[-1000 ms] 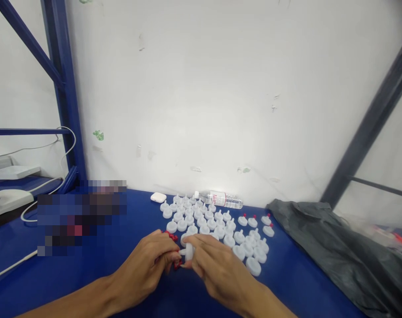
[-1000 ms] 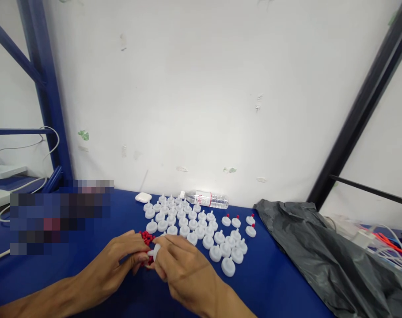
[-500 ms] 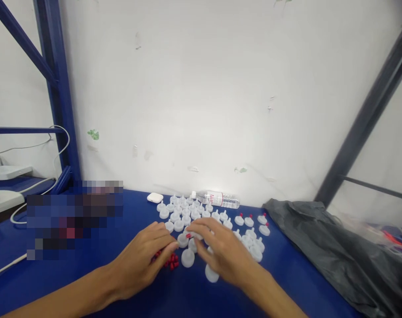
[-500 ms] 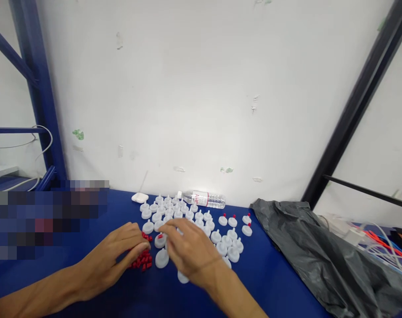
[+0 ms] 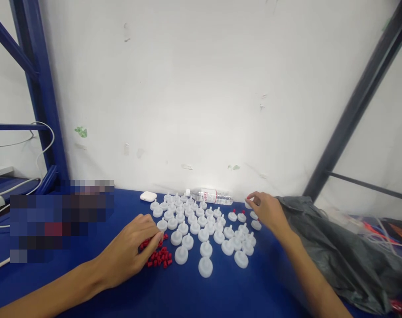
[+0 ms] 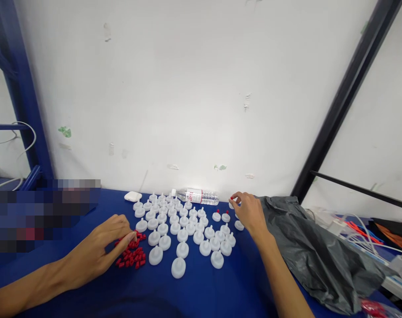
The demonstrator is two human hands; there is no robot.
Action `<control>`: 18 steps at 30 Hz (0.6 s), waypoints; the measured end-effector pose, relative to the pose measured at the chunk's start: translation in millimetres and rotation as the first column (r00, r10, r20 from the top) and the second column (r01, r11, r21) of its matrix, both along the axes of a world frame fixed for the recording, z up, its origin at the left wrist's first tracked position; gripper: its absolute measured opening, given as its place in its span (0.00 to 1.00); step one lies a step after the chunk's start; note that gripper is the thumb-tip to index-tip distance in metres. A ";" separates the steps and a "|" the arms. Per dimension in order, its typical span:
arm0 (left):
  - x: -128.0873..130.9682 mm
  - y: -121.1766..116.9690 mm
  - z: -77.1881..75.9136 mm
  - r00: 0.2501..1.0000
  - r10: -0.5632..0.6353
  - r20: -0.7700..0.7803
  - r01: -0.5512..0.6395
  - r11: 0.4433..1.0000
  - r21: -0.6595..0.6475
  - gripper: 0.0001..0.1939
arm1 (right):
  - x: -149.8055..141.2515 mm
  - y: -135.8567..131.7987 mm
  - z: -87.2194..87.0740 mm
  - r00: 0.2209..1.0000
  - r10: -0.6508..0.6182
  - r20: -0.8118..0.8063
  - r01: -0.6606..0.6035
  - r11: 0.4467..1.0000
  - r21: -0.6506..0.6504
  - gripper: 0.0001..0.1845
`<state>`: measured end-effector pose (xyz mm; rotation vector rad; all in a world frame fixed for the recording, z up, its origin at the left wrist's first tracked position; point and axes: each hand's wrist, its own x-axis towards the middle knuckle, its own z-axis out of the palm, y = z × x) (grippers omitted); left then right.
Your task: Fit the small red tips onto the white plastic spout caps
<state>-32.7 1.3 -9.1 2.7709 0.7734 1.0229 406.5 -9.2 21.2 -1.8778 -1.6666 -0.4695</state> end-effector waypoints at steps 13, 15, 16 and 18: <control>0.0 0.0 2.0 1.000 0.018 -0.021 -0.017 0.999 0.027 0.19 | 3.9 -1.0 -11.5 0.993 -0.116 -0.020 0.106 0.954 -0.282 0.07; 0.0 0.6 1.3 1.000 0.018 -0.021 -0.018 1.000 0.023 0.19 | 3.7 -0.3 -11.7 0.991 -0.128 -0.022 0.116 0.948 -0.295 0.06; -0.2 1.1 0.9 1.000 0.017 -0.025 -0.016 1.000 0.022 0.19 | 3.4 -0.3 -10.7 0.991 -0.135 -0.026 0.121 0.947 -0.299 0.06; -0.5 2.1 0.0 0.999 0.009 -0.032 -0.009 1.000 0.021 0.19 | 2.5 -1.3 -5.7 0.989 -0.144 -0.038 0.126 0.946 -0.298 0.07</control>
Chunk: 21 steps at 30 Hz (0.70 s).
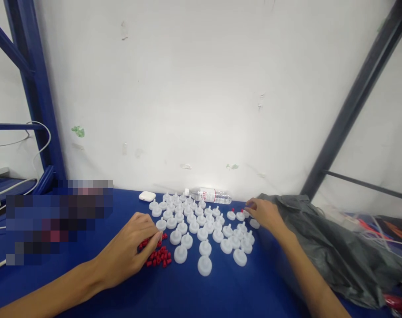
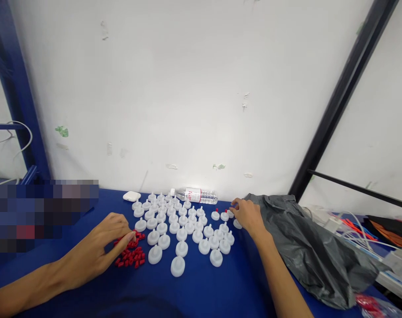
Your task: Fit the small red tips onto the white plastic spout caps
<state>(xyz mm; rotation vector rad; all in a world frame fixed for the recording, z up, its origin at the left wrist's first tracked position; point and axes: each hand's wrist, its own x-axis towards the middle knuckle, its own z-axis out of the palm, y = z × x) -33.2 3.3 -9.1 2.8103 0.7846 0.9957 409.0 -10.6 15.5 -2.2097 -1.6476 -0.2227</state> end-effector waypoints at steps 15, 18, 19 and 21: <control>3.7 -10.2 6.2 0.996 -0.072 -0.053 0.063 0.985 -0.159 0.08 | -26.1 -26.3 28.7 0.893 0.289 -0.345 -0.374 0.904 -0.209 0.09; 4.1 -9.1 2.2 0.993 -0.105 -0.047 0.095 0.982 -0.166 0.11 | -28.6 -24.2 23.3 0.884 0.299 -0.360 -0.391 0.895 -0.216 0.07; 4.1 -8.6 1.3 0.992 -0.114 -0.046 0.105 0.981 -0.163 0.11 | -28.4 -23.5 22.2 0.885 0.299 -0.358 -0.390 0.895 -0.217 0.06; 3.8 -8.0 1.0 0.991 -0.121 -0.048 0.112 0.980 -0.163 0.12 | -27.4 -22.8 21.5 0.890 0.297 -0.346 -0.384 0.898 -0.214 0.04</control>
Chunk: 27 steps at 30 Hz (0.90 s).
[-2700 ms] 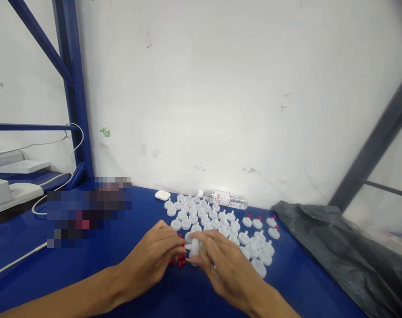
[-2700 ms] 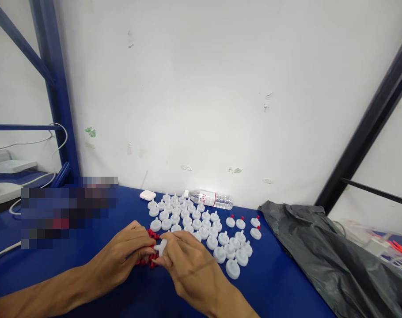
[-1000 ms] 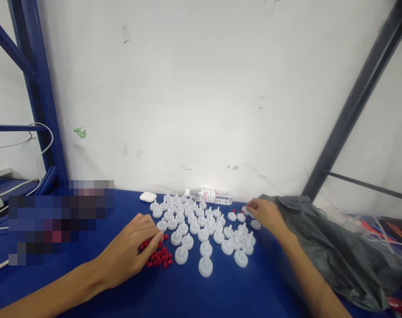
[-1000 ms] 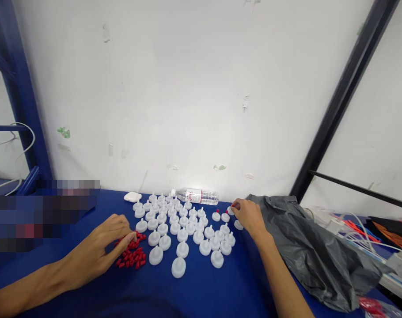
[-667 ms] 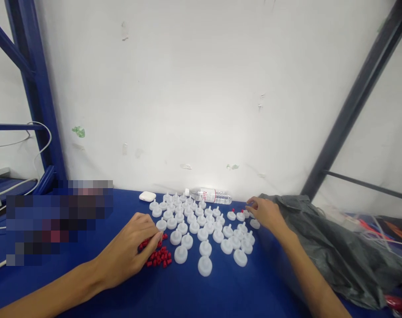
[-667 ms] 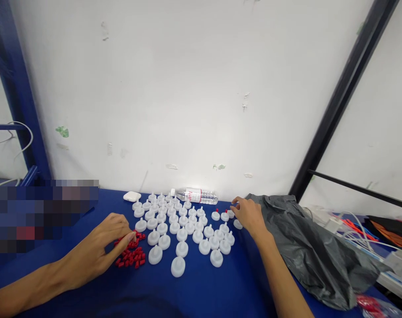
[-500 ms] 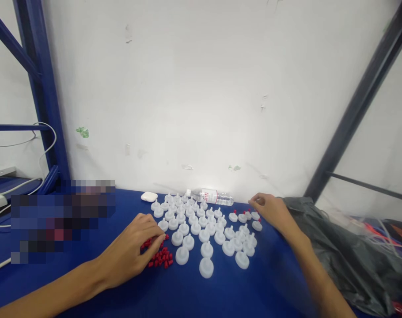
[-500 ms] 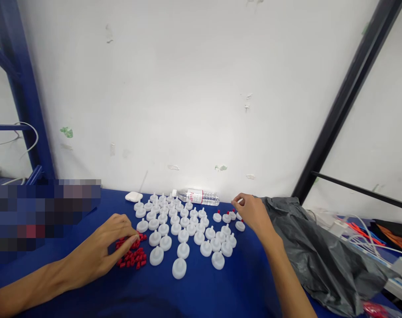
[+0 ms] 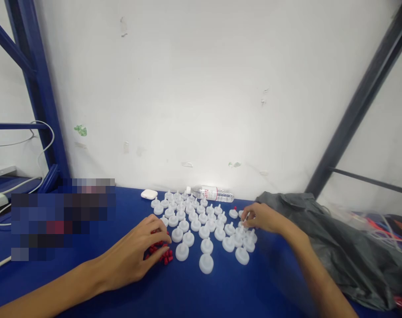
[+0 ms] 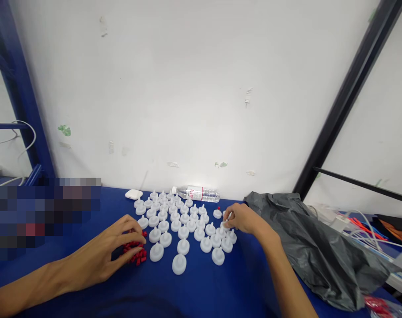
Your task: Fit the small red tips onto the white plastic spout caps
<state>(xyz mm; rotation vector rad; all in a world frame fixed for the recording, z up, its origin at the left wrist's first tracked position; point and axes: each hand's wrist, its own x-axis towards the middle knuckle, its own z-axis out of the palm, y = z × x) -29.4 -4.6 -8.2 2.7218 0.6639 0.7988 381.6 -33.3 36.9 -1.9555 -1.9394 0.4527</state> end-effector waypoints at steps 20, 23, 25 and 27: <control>7.6 0.1 -8.1 0.999 -0.010 -0.050 0.007 0.999 -0.051 0.13 | -52.8 3.5 2.6 0.983 0.003 0.185 -0.088 0.887 0.453 0.11; 6.6 1.4 -6.5 1.000 0.000 0.002 0.000 1.000 -0.029 0.11 | -74.4 -0.3 -2.6 0.966 0.139 0.216 -0.238 0.802 0.548 0.12; 5.6 1.5 -3.8 0.998 0.033 0.052 -0.032 0.999 -0.020 0.10 | -90.1 -5.2 -3.8 0.949 0.203 0.241 -0.309 0.745 0.591 0.14; 4.6 0.8 -1.3 0.991 0.073 0.109 -0.072 0.997 -0.014 0.09 | -105.5 -11.5 -2.9 0.926 0.260 0.273 -0.376 0.674 0.636 0.17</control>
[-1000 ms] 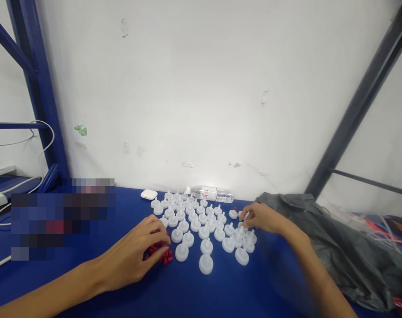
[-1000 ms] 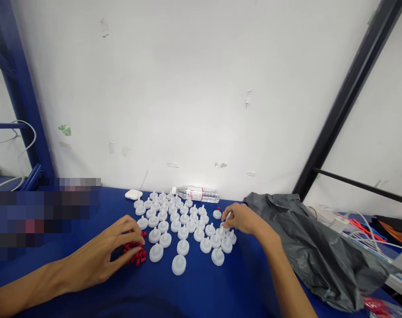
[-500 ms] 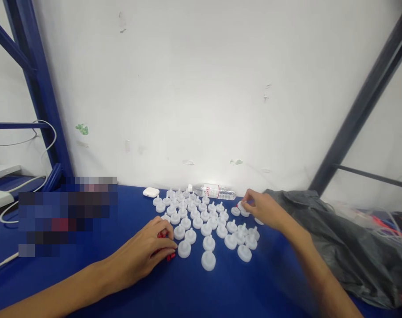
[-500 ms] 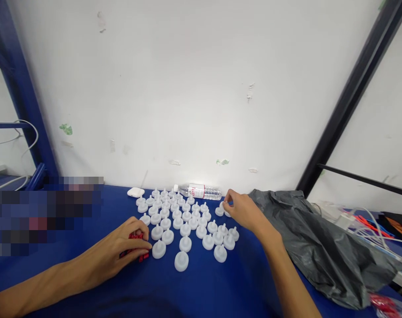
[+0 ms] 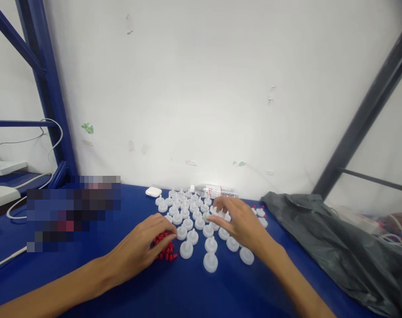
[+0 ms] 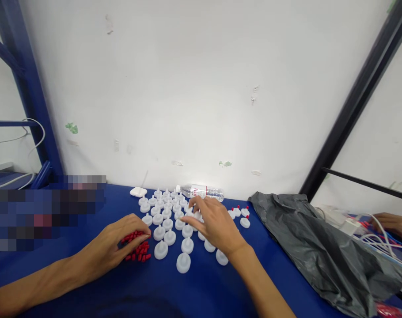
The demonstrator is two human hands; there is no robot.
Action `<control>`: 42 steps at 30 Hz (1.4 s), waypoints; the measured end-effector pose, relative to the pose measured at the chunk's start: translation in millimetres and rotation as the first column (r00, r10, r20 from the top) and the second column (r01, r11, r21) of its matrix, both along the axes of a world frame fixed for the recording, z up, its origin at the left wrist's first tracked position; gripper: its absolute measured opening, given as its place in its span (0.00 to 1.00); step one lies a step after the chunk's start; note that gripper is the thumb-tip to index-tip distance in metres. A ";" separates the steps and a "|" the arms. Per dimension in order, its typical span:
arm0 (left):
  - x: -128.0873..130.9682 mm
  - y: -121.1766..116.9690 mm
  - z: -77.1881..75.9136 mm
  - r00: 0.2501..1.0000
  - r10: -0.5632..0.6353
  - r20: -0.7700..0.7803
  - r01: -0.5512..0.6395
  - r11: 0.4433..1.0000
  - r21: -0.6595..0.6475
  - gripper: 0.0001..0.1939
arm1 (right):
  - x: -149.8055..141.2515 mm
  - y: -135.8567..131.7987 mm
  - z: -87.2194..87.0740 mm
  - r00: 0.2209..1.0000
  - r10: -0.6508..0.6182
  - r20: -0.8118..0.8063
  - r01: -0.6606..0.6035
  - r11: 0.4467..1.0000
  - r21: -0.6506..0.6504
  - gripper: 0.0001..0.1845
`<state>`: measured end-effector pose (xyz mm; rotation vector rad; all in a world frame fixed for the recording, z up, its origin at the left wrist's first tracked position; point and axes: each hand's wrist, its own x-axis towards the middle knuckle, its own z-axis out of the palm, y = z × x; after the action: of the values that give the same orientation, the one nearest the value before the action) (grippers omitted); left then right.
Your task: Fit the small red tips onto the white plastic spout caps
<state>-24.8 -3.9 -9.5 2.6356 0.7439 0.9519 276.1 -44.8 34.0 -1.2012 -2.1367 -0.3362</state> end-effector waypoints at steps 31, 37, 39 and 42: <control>5.3 -12.5 -12.7 0.975 -0.156 0.161 0.160 0.987 -0.015 0.10 | -58.0 -19.6 -21.3 0.954 0.292 0.074 -0.291 0.957 -0.025 0.25; 5.3 -11.3 -10.5 0.993 -0.110 0.051 0.113 0.992 -0.053 0.09 | -58.7 -19.9 -24.9 0.951 0.284 0.124 -0.287 0.958 0.012 0.22; 5.1 -13.0 -7.8 0.994 -0.109 -0.019 0.107 0.993 -0.052 0.11 | -60.9 -20.4 -26.5 0.950 0.265 0.167 -0.281 0.956 0.082 0.22; 4.1 -17.9 -2.8 0.991 -0.118 -0.065 0.118 0.993 -0.010 0.11 | -66.0 -20.6 -28.5 0.940 0.253 0.230 -0.301 0.932 0.204 0.21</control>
<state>-20.7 -21.8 -12.3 2.6831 0.5965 0.8339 210.0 -65.4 5.5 -0.7418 -2.3237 -0.5861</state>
